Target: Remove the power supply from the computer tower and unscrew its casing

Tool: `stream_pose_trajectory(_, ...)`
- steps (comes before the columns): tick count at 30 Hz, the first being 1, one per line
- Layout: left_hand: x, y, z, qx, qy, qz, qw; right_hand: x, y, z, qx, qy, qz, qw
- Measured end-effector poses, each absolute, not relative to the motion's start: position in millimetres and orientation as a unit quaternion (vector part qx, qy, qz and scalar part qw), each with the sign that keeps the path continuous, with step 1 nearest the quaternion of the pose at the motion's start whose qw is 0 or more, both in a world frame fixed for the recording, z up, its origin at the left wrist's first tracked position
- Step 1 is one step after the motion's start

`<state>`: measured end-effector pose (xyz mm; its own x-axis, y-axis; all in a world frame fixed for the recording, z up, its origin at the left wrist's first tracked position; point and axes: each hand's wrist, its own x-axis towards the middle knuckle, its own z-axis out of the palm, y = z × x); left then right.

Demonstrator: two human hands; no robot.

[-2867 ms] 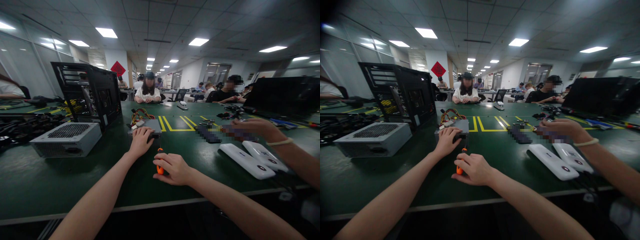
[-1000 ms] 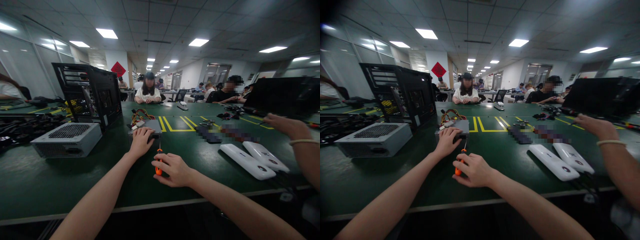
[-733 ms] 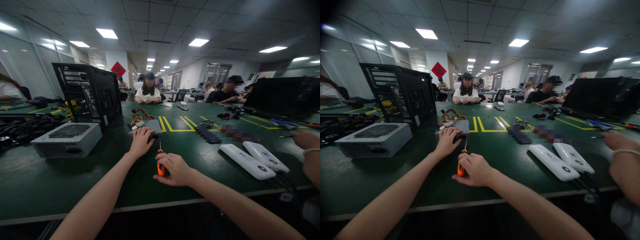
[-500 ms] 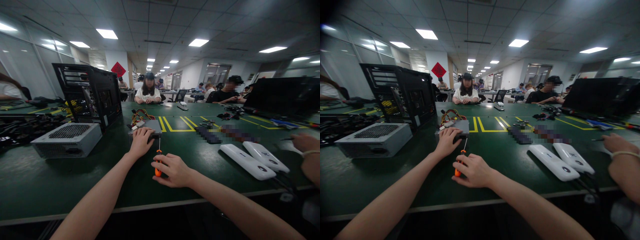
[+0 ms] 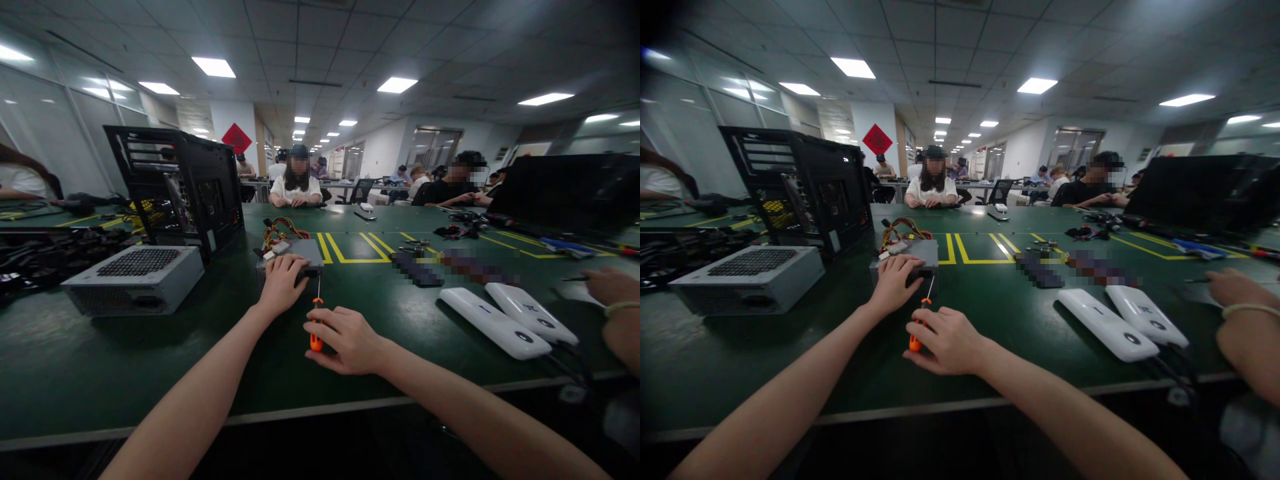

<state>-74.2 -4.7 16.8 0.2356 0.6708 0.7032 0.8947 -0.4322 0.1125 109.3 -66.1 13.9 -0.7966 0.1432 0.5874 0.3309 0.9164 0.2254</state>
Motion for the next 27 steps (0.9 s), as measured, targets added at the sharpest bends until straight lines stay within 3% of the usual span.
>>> stream_pose_trajectory(5, -74.0, -5.3, 17.7, -0.771, -0.508, -0.352, 0.155, 111.2, -62.7, 8.5, -0.148, -0.916, -0.127, 0.351)
stream_pose_trajectory(12, -73.7, -4.2, 16.9, -0.766, -0.512, -0.353, 0.159, 110.6, -67.1, 17.3, -0.136, -0.935, -0.148, 0.294)
stream_pose_trajectory(19, -74.8, -4.1, 16.0, -0.769, -0.509, -0.355, 0.158, 109.5, -63.5, 10.8, -0.152, -0.918, -0.127, 0.345)
stream_pose_trajectory(27, -73.8, -4.0, 16.9, -0.767, -0.513, -0.354, 0.154, 109.1, -65.7, 14.2, -0.132, -0.934, -0.154, 0.293)
